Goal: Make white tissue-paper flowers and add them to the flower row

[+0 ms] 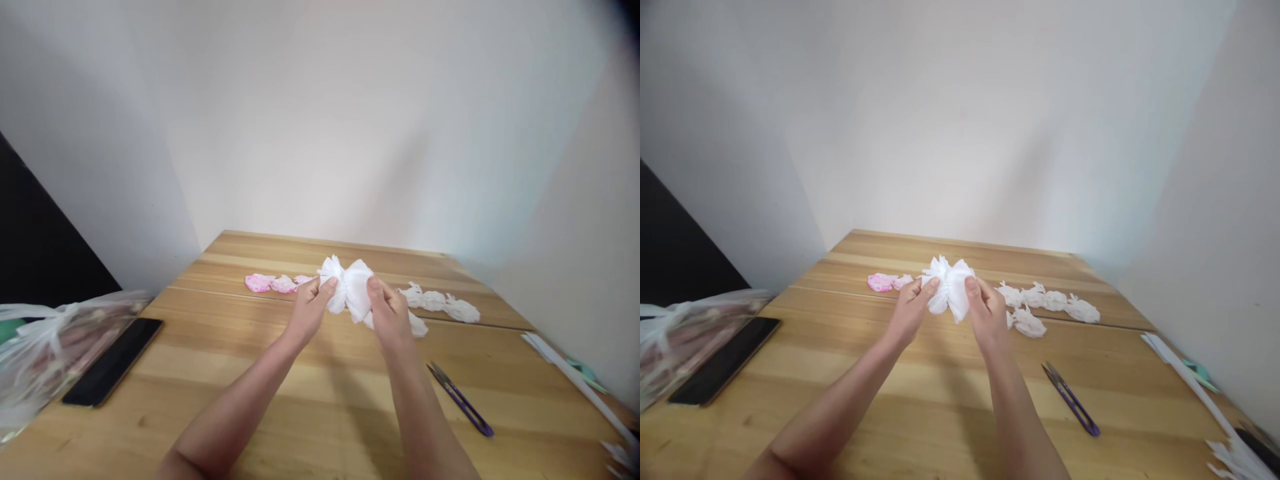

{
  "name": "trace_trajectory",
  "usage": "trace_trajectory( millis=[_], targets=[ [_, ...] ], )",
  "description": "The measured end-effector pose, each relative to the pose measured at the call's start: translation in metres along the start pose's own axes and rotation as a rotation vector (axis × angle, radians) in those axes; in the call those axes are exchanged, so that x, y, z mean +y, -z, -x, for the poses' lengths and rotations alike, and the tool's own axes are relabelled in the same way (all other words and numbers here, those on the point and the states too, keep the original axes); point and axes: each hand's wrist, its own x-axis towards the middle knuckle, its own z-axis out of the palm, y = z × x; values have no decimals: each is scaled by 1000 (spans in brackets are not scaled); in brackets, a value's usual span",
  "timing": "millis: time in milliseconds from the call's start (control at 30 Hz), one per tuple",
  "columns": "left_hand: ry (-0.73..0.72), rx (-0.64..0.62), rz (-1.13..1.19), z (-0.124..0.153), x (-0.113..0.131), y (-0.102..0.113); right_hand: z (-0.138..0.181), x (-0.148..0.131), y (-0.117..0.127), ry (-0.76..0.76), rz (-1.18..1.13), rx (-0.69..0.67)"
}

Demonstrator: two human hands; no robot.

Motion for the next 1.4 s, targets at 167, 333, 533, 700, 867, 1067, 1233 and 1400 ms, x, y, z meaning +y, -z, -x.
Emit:
trace_trajectory(
  millis=[167,333,533,700,867,1067,1233,1400],
  targets=[
    [14,99,36,-2,2,3,1,-11,0,-11,109,-116],
    [-57,107,-137,0,3,2,1,-10,-5,-34,190,-40],
    [58,-5,-68,-5,4,5,-2,-1,-1,-71,92,-34],
    [158,-111,147,-8,4,8,-5,1,3,-102,-29,-61],
    [117,-13,101,-7,3,5,-4,-4,2,-43,41,-117],
    [93,-23,99,-8,8,8,-4,-1,3,-36,75,-119],
    [38,19,109,-7,7,8,-2,1,1,-25,93,-104],
    [50,67,174,-7,4,7,-2,-3,1,3,95,-144]
  ],
)
